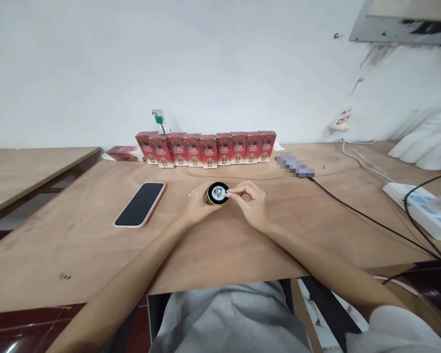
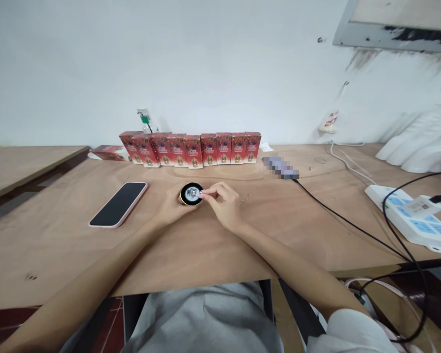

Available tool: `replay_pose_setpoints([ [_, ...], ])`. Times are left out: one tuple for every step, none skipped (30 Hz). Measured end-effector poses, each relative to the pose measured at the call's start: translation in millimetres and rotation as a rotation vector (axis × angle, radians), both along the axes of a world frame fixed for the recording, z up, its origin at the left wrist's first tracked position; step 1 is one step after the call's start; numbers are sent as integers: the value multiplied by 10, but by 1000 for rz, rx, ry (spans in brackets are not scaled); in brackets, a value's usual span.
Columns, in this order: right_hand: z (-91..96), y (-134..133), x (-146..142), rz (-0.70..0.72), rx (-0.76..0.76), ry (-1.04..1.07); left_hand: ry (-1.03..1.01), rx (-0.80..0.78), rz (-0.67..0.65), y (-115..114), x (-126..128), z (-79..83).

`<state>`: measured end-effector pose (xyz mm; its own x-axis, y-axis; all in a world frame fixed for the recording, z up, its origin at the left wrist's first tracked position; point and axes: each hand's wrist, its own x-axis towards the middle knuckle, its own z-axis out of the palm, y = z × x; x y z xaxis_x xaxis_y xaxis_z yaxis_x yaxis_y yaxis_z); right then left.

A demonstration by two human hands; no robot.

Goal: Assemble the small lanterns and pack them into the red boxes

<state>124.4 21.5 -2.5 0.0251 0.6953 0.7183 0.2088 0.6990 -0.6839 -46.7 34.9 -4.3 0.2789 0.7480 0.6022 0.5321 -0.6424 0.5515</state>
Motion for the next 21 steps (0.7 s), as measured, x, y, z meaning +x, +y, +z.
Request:
replay_pose_setpoints([
  [10, -2, 0, -3, 10, -8, 13, 8, -14, 0, -1, -4],
  [13, -2, -1, -5, 15, -18, 31, 13, -29, -1, -1, -8],
  [11, 0, -1, -7, 19, -31, 50, 17, -40, -3, 1, -11],
  [5, 1, -1, -11, 23, -44, 69, 21, -50, -6, 4, -13],
  [-3, 2, -1, -18, 28, -57, 85, 23, -57, -10, 7, -14],
  [-11, 1, 0, -27, 39, -70, 96, 24, -63, -15, 12, -13],
  [-18, -1, 3, -35, 54, -87, 101, 28, -66, -21, 15, -10],
  [-23, -5, 5, -39, 71, -110, 102, 30, -66, -25, 19, -7],
  [-27, -10, 8, -36, 91, -136, 100, 30, -67, -29, 21, -2],
  [-30, -15, 11, -28, 111, -163, 98, 31, -68, -32, 23, 2],
  [-31, -20, 14, -16, 131, -186, 97, 35, -69, -33, 23, 5],
  [-32, -24, 15, -4, 149, -203, 97, 41, -71, -33, 23, 7],
  [-31, -27, 16, 3, 164, -209, 98, 49, -73, -31, 22, 7],
  [-28, -29, 17, 7, 173, -208, 99, 59, -76, -28, 21, 6],
  [-23, -29, 16, 10, 172, -204, 99, 69, -78, -24, 20, 3],
  [-17, -28, 15, 13, 161, -199, 100, 75, -79, -20, 19, -1],
  [-11, -25, 15, 16, 141, -194, 102, 77, -78, -15, 18, -6],
  [-5, -20, 14, 20, 114, -187, 104, 76, -76, -12, 16, -10],
  [-2, -12, 12, 25, 81, -178, 109, 74, -73, -8, 15, -15],
  [-3, -1, 11, 32, 45, -163, 115, 72, -70, -6, 13, -18],
  [-8, 13, 10, 44, 10, -141, 122, 70, -68, -4, 12, -21],
])
